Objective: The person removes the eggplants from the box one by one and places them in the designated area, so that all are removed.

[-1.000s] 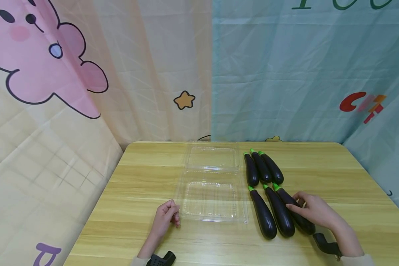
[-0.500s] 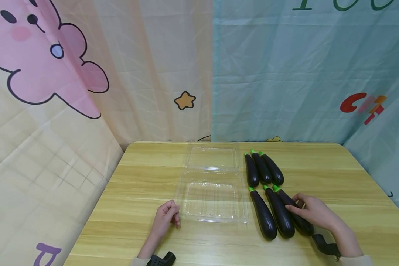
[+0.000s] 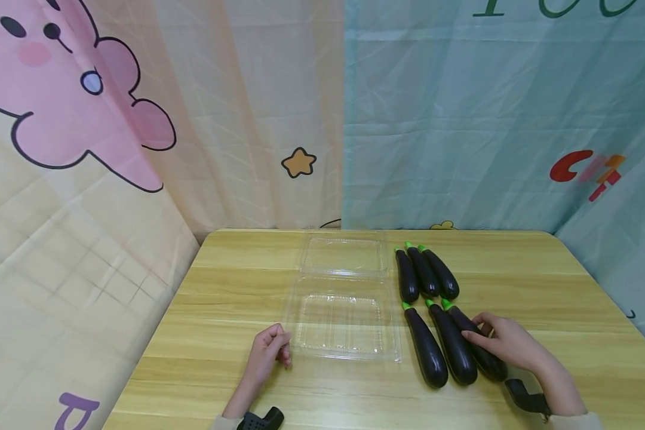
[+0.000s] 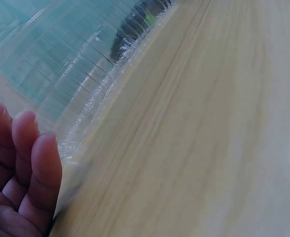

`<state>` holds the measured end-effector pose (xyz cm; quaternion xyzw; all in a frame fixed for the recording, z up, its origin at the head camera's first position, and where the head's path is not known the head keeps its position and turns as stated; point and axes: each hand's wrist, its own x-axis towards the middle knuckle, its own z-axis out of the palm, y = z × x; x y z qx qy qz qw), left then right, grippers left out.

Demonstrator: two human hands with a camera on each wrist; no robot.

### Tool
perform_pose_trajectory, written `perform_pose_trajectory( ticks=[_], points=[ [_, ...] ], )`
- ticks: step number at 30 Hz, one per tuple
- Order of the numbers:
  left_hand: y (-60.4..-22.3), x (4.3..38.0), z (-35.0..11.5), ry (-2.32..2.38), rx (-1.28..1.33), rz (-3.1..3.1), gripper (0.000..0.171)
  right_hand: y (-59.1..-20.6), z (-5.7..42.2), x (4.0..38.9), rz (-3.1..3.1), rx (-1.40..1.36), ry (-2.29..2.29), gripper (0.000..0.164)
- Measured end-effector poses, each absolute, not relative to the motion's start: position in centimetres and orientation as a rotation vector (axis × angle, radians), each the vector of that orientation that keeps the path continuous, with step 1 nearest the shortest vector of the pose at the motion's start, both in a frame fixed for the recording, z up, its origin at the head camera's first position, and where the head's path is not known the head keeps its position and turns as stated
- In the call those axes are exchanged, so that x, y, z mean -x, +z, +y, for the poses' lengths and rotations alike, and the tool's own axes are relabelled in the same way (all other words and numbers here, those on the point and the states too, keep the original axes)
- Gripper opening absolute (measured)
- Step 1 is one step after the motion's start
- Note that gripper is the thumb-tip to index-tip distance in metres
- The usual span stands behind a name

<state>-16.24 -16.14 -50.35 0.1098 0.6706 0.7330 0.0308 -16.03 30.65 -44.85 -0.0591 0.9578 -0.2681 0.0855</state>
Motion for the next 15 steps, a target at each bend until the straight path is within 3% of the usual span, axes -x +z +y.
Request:
perform_pose_trajectory(
  ticks=[15],
  points=[
    [-50.25, 16.21, -16.07, 2.265, -0.325, 2.073, 0.032, -44.77, 30.6, 15.74, 2.847, 0.175, -0.806, 0.048]
  ],
)
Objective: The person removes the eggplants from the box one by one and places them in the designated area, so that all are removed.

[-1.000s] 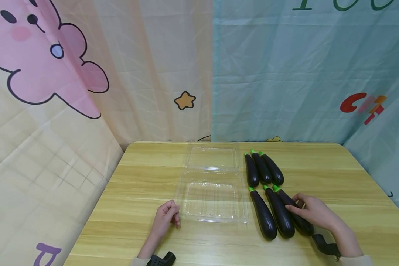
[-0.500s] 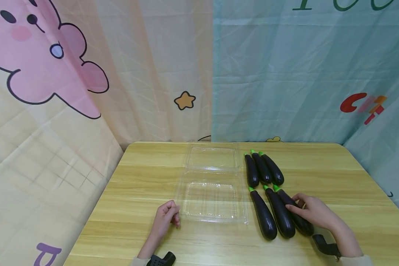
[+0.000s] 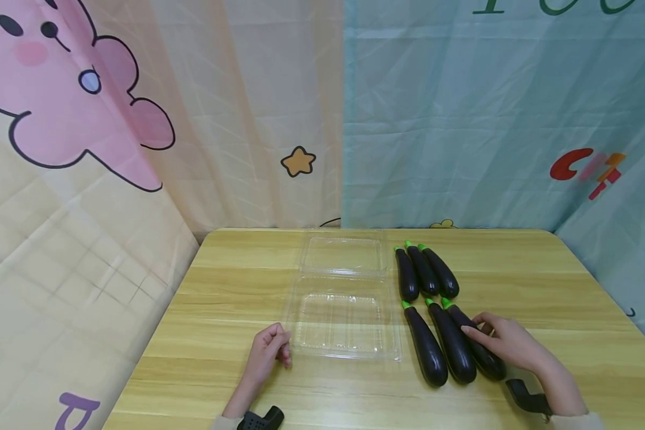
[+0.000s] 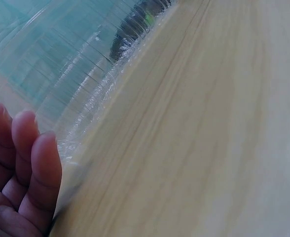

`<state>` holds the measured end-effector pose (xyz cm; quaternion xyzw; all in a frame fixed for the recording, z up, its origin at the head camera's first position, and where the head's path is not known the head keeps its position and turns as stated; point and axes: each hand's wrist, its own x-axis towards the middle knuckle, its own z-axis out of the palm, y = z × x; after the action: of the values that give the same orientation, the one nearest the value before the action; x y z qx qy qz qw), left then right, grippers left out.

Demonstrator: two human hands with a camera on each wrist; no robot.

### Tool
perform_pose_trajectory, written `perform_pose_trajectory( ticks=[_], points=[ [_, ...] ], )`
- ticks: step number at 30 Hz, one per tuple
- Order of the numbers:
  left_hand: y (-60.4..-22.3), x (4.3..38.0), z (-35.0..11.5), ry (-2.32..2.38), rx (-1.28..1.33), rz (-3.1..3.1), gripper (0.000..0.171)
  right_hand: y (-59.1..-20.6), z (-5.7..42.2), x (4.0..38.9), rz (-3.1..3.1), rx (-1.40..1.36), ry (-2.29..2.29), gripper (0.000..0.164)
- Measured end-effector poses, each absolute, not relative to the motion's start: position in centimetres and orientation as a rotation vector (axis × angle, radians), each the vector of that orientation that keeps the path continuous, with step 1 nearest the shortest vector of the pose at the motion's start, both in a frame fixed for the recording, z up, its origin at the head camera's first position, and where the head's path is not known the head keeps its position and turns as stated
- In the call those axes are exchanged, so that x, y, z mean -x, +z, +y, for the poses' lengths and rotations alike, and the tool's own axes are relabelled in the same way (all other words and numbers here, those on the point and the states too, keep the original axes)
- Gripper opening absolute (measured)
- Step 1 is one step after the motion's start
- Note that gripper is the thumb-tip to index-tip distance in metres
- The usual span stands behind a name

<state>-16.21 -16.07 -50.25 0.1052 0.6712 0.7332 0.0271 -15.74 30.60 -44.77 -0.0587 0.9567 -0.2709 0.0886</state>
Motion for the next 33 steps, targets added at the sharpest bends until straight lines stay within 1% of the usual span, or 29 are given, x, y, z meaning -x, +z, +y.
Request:
perform_pose_trajectory(
  ticks=[10, 17, 23, 27, 33],
  points=[
    [-50.1, 16.2, -16.1, 2.27, -0.297, 2.077, 0.031, -44.5, 30.5, 15.9, 2.841, 0.148, -0.772, 0.05],
    [-50.1, 16.1, -16.1, 2.266, -0.333, 2.07, 0.032, -44.5, 30.4, 15.9, 2.846, 0.144, -0.764, 0.051],
    [-49.9, 16.0, -16.1, 2.26, -0.335, 2.09, 0.031, -44.5, 30.4, 15.8, 2.85, 0.161, -0.769, 0.049],
    [-49.9, 16.0, -16.0, 2.273, -0.271, 2.104, 0.031, -44.3, 30.5, 15.9, 2.861, 0.188, -0.769, 0.046],
    [-48.9, 16.1, -16.2, 2.332, -0.055, 2.159, 0.031, -43.5, 30.3, 16.4, 2.927, 0.256, -0.811, 0.047]
  ],
)
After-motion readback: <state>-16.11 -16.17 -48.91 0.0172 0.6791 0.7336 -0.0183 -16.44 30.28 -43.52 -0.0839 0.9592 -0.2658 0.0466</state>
